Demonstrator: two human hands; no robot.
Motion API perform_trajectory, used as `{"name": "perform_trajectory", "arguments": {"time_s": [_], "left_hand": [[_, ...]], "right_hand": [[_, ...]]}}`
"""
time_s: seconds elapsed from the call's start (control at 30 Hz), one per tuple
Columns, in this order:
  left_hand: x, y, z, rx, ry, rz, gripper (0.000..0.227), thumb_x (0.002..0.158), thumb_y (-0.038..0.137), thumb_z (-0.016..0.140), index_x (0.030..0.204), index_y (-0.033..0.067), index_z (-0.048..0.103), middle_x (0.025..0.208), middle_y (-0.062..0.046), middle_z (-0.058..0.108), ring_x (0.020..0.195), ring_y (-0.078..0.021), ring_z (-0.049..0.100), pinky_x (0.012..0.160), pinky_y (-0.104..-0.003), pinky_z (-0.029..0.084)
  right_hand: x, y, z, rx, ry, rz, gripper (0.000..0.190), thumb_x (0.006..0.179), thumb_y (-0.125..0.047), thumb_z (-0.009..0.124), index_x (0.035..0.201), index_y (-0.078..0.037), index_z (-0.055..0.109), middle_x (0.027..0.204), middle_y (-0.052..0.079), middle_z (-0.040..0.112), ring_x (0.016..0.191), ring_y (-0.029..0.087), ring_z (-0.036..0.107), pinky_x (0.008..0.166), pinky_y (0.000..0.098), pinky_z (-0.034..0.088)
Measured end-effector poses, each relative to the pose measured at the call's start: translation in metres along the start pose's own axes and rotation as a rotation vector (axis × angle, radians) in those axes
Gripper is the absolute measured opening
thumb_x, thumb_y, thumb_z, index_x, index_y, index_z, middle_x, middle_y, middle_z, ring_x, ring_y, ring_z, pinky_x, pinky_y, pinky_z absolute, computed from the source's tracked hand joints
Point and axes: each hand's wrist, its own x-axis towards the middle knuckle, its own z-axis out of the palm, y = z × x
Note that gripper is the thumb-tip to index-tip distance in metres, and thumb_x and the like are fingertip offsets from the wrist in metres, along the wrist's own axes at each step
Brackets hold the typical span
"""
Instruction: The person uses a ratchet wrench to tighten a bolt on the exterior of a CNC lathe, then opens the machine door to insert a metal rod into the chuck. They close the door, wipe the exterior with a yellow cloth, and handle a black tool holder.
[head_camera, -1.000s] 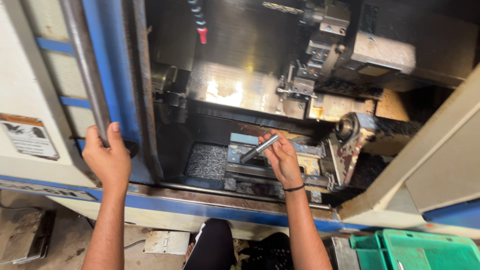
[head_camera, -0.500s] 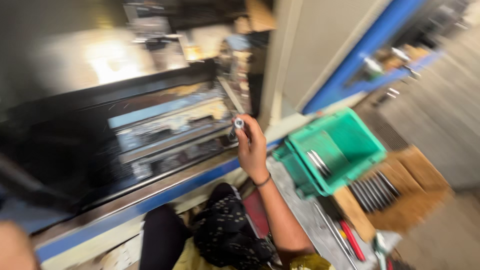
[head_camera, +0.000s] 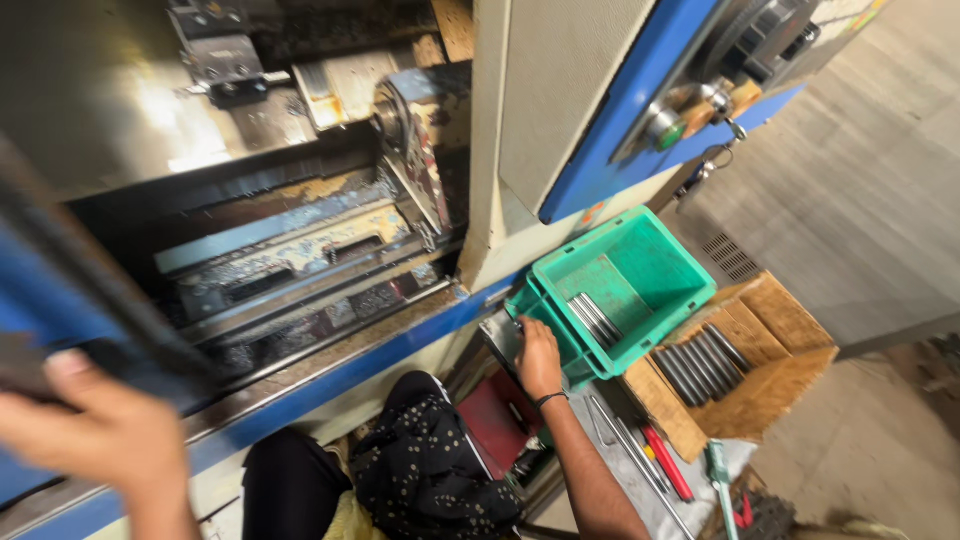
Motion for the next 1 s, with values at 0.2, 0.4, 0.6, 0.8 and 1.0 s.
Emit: {"name": "perform_trajectory", "arguments": {"time_s": [0.2,0.4,0.6,0.8,1.0], "left_hand": [[0.008,0.057,0.01,-0.216,-0.038,-0.022,0.05,0.123,0.012,0.054,0.16,-0.0078,0.027,0.159,-0.031,0.039,0.149,-0.0476,0.04,0.127,-0.048,0.03],[0.005,0.063,0.012,-0.266,-0.073,-0.139,0.054,0.118,0.014,0.055,0.161,-0.005,0.03,0.156,-0.028,0.045,0.145,-0.0445,0.048,0.124,-0.045,0.037],[-0.004,0.045,0.015,-0.237,-0.078,-0.007,0.054,0.122,0.012,0.053,0.161,-0.0096,0.024,0.163,-0.031,0.033,0.153,-0.046,0.037,0.129,-0.053,0.028],[-0.04,0.087,0.034,-0.241,-0.077,0.209,0.06,0.114,0.013,0.045,0.16,-0.0111,0.014,0.168,-0.031,0.007,0.155,-0.0469,0.014,0.13,-0.052,0.019],[-0.117,0.204,0.082,-0.618,-0.548,0.288,0.041,0.091,0.008,0.065,0.131,-0.0028,0.06,0.139,-0.022,0.054,0.134,-0.042,0.051,0.114,-0.053,0.039]], "right_hand": [[0.001,0.03,0.055,-0.276,-0.046,0.016,0.042,0.082,0.002,0.062,0.124,-0.004,0.065,0.104,0.013,0.065,0.102,0.032,0.062,0.09,0.0433,0.049],[-0.011,0.043,0.068,-0.238,0.033,0.011,0.021,0.085,-0.013,0.067,0.104,-0.004,0.07,0.101,0.012,0.064,0.099,0.032,0.061,0.085,0.0439,0.049],[-0.018,0.033,0.051,-0.301,0.079,0.016,0.017,0.085,-0.006,0.063,0.099,-0.004,0.071,0.101,0.011,0.063,0.098,0.031,0.06,0.086,0.0428,0.05],[-0.011,-0.031,-0.025,0.197,0.303,0.142,0.019,0.083,0.004,0.067,0.1,-0.002,0.073,0.099,0.014,0.068,0.094,0.032,0.066,0.083,0.0399,0.054],[-0.021,-0.016,-0.14,0.265,0.613,0.074,0.016,0.085,0.005,0.072,0.099,-0.003,0.074,0.094,0.012,0.073,0.089,0.026,0.07,0.081,0.0346,0.055]]}}
